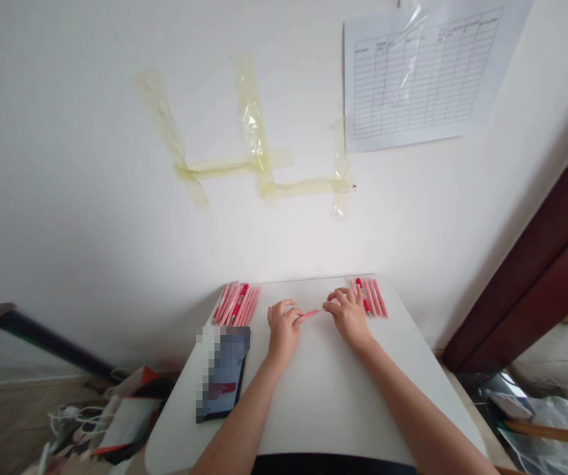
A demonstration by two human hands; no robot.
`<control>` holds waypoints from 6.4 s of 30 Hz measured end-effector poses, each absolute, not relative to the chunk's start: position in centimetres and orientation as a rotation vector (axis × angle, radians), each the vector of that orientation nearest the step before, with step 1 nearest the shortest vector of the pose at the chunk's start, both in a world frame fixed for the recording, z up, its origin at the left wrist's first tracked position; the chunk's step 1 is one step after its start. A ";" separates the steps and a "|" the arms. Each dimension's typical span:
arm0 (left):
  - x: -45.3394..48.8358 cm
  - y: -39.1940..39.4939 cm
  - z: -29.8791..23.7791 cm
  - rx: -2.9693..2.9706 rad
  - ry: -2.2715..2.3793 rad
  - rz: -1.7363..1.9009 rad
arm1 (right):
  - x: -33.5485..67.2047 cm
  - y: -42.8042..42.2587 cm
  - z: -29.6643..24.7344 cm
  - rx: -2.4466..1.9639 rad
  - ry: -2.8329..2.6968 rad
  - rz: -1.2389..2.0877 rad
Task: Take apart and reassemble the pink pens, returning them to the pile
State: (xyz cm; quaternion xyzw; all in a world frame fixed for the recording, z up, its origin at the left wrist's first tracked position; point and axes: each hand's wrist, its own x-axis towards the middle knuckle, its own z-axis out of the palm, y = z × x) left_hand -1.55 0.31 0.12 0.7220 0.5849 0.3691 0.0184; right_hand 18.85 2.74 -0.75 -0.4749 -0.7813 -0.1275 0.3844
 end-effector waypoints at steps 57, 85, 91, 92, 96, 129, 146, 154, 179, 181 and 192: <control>-1.2 0.3 0.5 2.137 1.842 1.142 | 19.4 2.8 -0.1 -1.153 -2.026 -0.289; -1.3 0.5 0.5 1.949 1.957 1.127 | 20.7 4.3 -2.4 -1.351 -1.906 -0.264; -1.6 0.7 0.7 1.867 2.038 1.179 | 21.3 4.9 -3.2 -1.382 -1.830 -0.263; -1.6 0.7 0.8 1.855 2.063 1.182 | 21.3 5.0 -3.3 -1.389 -1.815 -0.262; -1.8 0.7 0.8 1.829 2.185 1.148 | 21.5 5.0 -3.6 -1.390 -1.770 -0.252; -1.1 0.4 0.8 1.888 2.353 1.014 | 18.6 3.0 -1.2 -1.530 -1.858 -0.486; -1.0 0.4 0.7 1.967 2.304 1.207 | 18.1 2.9 -0.8 -1.551 -1.966 -0.418; -0.7 0.3 0.8 2.013 2.259 1.235 | 18.0 2.4 0.0 -1.535 -2.040 -0.341; -0.3 -0.1 0.5 2.066 2.095 1.063 | 17.5 2.2 -0.2 -1.413 -2.144 -0.217; -0.3 -0.1 0.5 2.063 2.091 1.057 | 17.4 2.1 -0.1 -1.415 -2.140 -0.199; 0.1 -0.2 0.1 2.133 2.067 0.982 | 18.5 2.6 -0.4 -1.476 -1.998 -0.346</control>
